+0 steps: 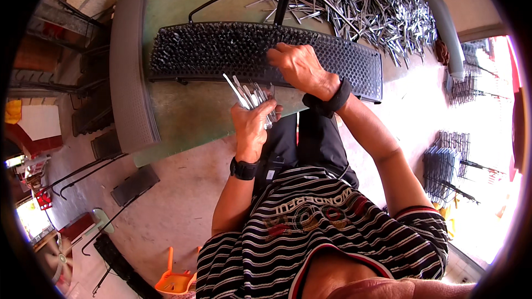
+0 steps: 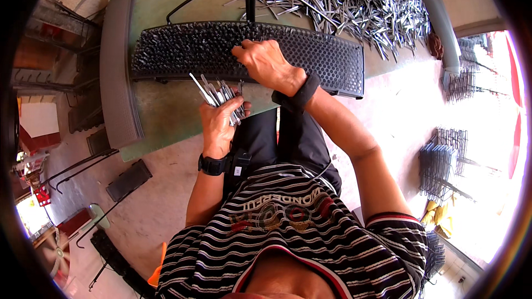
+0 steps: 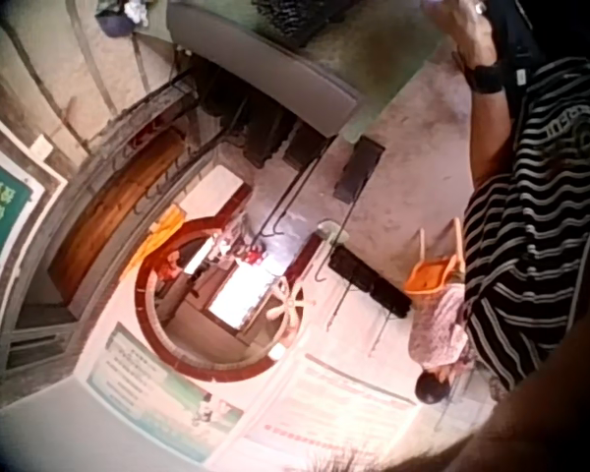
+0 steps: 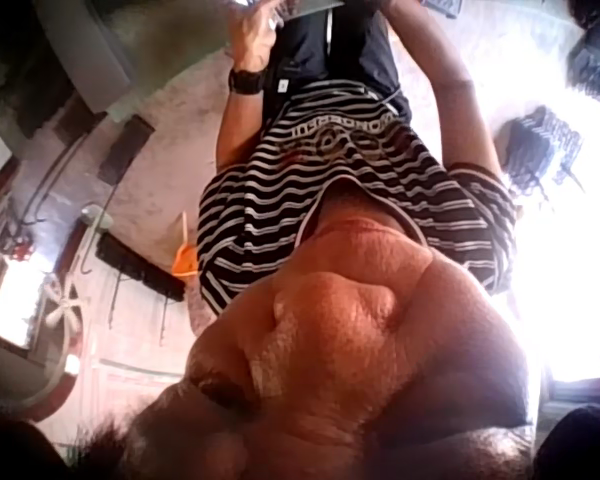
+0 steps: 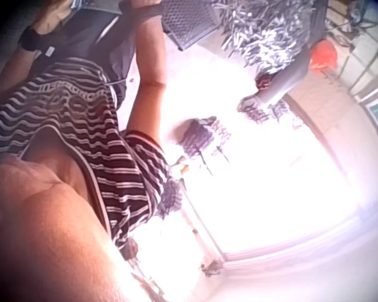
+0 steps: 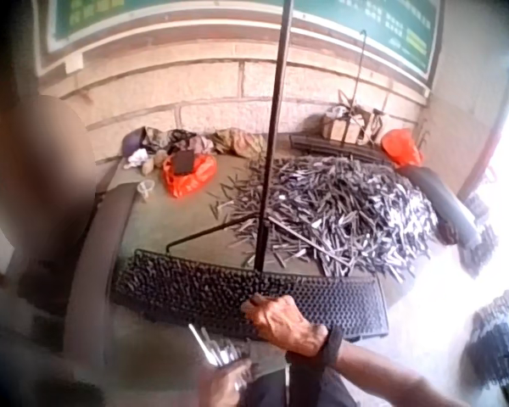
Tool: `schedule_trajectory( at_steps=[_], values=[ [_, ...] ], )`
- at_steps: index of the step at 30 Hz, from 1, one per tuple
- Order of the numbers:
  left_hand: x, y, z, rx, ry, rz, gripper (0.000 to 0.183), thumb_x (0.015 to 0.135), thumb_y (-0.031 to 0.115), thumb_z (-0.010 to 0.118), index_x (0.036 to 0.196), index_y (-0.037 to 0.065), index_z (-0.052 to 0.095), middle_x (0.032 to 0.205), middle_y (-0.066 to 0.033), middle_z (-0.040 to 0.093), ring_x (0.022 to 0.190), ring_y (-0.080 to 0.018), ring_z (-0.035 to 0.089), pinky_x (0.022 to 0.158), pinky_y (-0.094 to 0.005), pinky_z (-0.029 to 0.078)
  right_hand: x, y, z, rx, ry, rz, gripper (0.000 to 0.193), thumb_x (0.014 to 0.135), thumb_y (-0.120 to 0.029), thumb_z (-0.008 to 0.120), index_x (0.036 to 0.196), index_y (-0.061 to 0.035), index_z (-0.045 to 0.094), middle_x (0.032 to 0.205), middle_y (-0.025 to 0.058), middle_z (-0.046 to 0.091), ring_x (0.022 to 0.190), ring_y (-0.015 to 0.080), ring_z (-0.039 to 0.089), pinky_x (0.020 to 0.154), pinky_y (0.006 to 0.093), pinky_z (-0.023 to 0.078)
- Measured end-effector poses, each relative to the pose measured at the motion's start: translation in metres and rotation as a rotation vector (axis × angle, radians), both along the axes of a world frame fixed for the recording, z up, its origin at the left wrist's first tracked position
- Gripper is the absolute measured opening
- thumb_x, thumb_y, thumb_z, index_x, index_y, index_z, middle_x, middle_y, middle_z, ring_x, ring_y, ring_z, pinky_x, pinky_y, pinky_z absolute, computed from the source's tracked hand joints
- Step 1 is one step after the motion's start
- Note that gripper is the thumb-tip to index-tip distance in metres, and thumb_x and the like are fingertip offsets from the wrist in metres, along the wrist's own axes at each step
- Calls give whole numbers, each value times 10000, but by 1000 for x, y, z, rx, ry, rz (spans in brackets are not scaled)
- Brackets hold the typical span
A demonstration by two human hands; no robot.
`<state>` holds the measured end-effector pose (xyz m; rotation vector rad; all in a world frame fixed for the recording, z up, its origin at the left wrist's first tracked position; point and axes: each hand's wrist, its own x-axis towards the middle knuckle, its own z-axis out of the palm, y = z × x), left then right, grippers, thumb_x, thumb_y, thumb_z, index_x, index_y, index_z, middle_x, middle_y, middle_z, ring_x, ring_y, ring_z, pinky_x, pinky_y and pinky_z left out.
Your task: The person sorts through a large pile of metal parts on a table, gathering a small bunch of long, thin metal rods in one hand and inserting them one by one into the holes of a perforated metal plate.
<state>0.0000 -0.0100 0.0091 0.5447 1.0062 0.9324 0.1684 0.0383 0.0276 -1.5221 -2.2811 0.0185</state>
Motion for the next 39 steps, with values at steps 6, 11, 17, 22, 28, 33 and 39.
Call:
schedule_trajectory(
  at_steps=[6,11,17,22,28,33,39],
  values=[
    [0,2,-1,-19,-30,-10,188,736,-82,638,910,-37,583,765,-115,630,586,-232,640,483,-322,528,-2,-22,15,-221,437,-168,146,776,-164,685,780,-19,674,673,87,644,563,204,619,509,303,472],
    [9,5,0,-31,-41,-38,193,741,-87,635,911,-28,567,753,-102,625,576,-211,634,465,-295,498,-9,-45,5,-524,944,-338,119,832,-92,640,828,26,640,708,65,655,560,83,602,492,211,469],
    [5,3,-3,-52,6,-49,235,732,-121,584,953,-44,555,775,-105,606,578,-205,626,469,-298,499,-23,-34,-2,-20,1093,-357,135,841,-6,594,944,1,506,739,102,652,668,151,677,536,233,500],
    [1,1,-2,-1,25,-24,211,739,-93,596,945,-51,584,755,-115,614,578,-216,627,488,-314,519,-25,-30,-16,-27,928,-357,113,855,2,584,942,7,511,792,99,664,708,127,667,590,221,521],
    [-1,1,0,-11,-14,18,219,726,-113,602,931,-51,561,759,-103,609,554,-190,608,457,-294,495,-14,-23,-20,261,344,-144,76,796,-33,648,856,-15,606,714,90,621,575,221,633,535,288,499],
    [-2,2,-2,1,-28,-13,179,751,-73,613,926,-41,592,750,-104,618,575,-200,624,487,-303,515,-16,-43,-4,-175,523,-264,108,773,-92,682,820,-1,649,671,89,630,551,147,607,502,274,465],
    [5,1,-1,-11,30,-34,167,761,-46,634,920,-18,593,754,-88,626,571,-191,622,471,-293,505,-17,-47,2,-445,977,-404,122,789,-72,654,780,50,643,591,91,623,514,116,605,458,258,454]
  ],
)
